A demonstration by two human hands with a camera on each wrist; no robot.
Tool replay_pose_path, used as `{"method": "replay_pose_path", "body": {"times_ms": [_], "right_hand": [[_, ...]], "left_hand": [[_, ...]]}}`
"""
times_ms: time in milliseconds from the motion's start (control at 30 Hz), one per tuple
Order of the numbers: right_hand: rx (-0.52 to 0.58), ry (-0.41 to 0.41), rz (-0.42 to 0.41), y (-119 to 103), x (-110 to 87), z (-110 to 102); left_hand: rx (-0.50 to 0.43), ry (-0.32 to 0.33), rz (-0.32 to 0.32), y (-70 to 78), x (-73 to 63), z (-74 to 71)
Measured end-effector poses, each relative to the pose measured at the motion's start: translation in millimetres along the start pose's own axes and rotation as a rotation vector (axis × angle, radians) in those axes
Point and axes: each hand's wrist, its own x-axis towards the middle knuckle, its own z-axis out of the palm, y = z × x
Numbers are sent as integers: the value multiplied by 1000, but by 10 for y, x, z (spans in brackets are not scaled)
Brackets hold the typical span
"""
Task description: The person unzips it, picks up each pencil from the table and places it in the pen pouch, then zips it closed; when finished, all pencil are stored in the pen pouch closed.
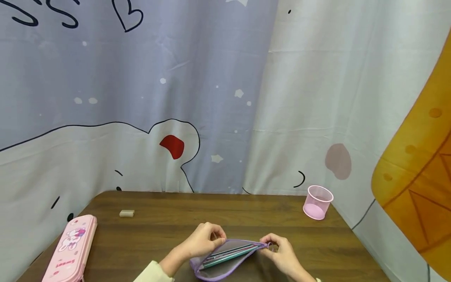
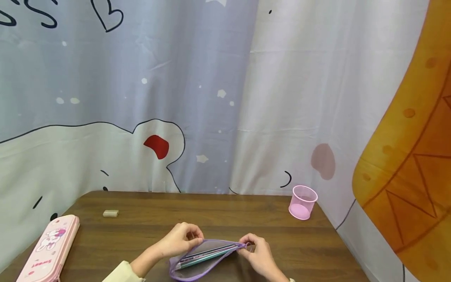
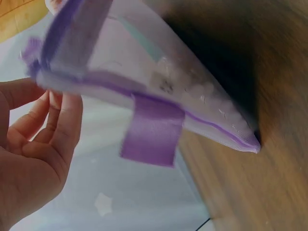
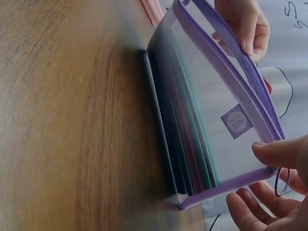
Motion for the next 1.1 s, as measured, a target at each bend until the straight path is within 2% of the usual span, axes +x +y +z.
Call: {"method": "replay_pose_path", "body": {"times_ms": [133,267,400,500,600,700,900,1000,1100], "right_hand": [[-8,19,-25,11,-6,20],[-11,49,-9,-2,-3,37],[-9,93,41,-17,5,51],[-3,124,86,-32,16,53],[14,154,103,-46,31,53],[17,181,100,-60,58,61],[14,218,101,-67,126,82],[30,229,104,-40,153,84],[69,224,118,-17,175,87]], "left_hand": [[17,-62,14,4,-66,-23],[51,-124,66,-42,-195,-75],[62,-207,43,-158,-373,-145],[106,-260,19,-240,-506,-179],[175,-269,29,-281,-581,-180],[217,-211,36,-303,-566,-162],[175,8,154,-397,-446,-123],[92,52,117,-458,-409,-139],[-17,73,34,-532,-381,-166]]}}
